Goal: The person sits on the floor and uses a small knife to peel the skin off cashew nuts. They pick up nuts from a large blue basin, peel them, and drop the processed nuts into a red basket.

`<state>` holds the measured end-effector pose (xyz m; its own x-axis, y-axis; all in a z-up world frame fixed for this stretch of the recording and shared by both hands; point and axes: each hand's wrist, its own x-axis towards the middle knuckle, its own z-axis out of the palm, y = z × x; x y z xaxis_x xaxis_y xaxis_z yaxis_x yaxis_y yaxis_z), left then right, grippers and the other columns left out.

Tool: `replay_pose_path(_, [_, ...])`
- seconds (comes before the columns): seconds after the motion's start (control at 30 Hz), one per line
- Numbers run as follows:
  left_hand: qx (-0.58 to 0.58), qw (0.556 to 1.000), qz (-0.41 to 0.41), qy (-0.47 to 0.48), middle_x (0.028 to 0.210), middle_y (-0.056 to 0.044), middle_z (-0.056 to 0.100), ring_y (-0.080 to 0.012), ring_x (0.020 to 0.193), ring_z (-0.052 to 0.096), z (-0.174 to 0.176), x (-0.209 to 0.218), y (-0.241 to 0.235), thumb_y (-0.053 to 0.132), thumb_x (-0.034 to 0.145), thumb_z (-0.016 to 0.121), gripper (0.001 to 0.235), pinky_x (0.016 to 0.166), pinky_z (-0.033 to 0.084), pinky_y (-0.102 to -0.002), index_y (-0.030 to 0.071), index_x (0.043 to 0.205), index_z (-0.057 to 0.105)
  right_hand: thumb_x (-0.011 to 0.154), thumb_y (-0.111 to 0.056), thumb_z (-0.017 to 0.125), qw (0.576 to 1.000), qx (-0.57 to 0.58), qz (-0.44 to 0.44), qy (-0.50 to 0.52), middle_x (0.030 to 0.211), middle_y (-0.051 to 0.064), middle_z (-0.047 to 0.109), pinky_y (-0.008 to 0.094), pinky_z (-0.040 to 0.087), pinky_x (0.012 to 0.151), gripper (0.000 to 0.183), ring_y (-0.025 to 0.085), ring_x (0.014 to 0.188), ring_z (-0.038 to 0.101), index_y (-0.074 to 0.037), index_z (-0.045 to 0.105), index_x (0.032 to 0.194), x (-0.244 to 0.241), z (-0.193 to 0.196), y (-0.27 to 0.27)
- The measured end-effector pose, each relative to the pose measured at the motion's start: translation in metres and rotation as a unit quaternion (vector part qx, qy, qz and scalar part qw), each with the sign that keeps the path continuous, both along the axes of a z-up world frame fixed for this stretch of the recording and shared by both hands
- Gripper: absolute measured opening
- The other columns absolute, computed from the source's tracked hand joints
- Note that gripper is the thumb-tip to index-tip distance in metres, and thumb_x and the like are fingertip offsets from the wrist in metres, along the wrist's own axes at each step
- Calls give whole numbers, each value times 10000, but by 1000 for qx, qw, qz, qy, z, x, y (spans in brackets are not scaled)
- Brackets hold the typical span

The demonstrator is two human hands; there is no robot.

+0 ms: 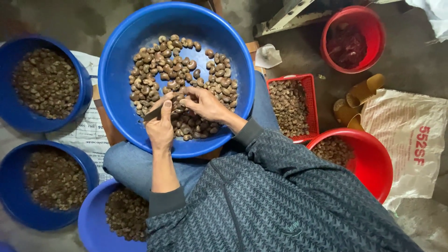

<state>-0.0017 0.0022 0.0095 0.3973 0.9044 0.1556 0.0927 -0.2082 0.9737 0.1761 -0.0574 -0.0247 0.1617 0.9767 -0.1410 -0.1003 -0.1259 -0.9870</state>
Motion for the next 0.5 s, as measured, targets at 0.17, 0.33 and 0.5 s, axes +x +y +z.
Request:
replay_pose_path(0.17, [-51,997,32,-57,1133,-254,733,-317,1043,727,-6,5,-1,142,1084,632,208,805,654,-409,-21,1165,732,1007,-199,677,1000,13,2,10,825,95,707,302,591,592,349,130,677,672,-4,625,1292,-2,-1,-1])
replay_pose_path(0.33, [-96,990,57,-86,1126,-282,731,-371,1019,743,-6,5,2,150,1100,585,239,767,659,-388,-48,1181,691,998,-176,679,998,45,-33,11,844,95,699,290,595,624,293,114,701,646,-29,652,1251,10,33,-10])
replay_pose_path(0.5, [-107,986,89,-88,1056,-280,749,-384,921,776,-2,1,3,183,1084,595,269,677,677,-377,-51,1088,728,1020,-148,644,967,84,-180,-163,1119,128,708,387,581,911,218,240,985,717,-106,678,1232,58,86,-51])
